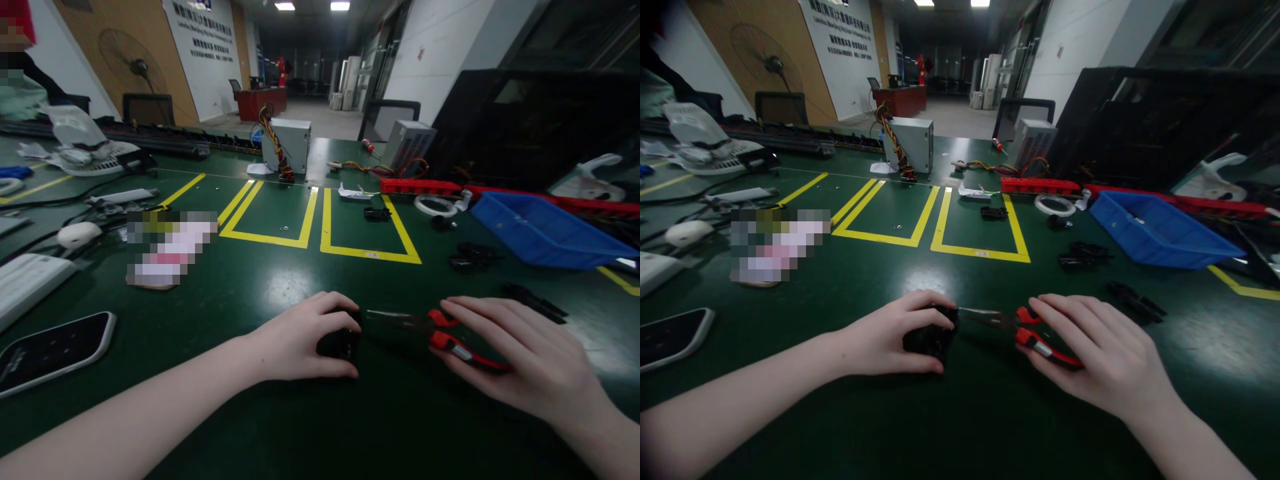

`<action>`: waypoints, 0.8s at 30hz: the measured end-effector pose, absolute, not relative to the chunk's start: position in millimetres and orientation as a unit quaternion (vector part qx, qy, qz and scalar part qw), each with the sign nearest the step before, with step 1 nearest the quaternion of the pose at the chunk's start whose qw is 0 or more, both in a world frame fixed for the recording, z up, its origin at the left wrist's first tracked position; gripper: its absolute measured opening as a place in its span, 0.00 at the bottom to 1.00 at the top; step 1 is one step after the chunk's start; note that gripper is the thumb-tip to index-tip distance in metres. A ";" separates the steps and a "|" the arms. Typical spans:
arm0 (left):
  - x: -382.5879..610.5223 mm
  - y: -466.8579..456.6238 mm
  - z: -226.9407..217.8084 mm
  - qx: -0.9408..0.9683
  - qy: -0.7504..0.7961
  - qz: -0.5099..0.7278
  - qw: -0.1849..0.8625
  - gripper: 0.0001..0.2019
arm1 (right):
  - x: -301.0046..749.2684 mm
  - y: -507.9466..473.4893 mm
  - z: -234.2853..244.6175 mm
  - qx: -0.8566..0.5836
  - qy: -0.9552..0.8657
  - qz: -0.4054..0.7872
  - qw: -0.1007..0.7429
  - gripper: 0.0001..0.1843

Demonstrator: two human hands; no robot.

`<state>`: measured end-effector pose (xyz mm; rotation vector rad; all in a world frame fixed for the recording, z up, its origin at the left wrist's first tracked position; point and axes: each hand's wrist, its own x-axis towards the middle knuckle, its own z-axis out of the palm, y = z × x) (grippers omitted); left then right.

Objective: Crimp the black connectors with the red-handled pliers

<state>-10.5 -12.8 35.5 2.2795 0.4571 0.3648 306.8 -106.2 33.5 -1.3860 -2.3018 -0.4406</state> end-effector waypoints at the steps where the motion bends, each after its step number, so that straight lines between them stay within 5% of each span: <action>1: -10.7 -13.0 36.9 0.890 0.189 0.141 0.391 0.21 | 306.6 -107.6 31.3 -0.484 -0.834 -0.160 0.209 0.30; 24: -8.2 -12.4 34.2 0.888 0.211 0.149 0.381 0.23 | 297.6 -113.2 16.2 -0.456 -0.855 -0.149 0.196 0.26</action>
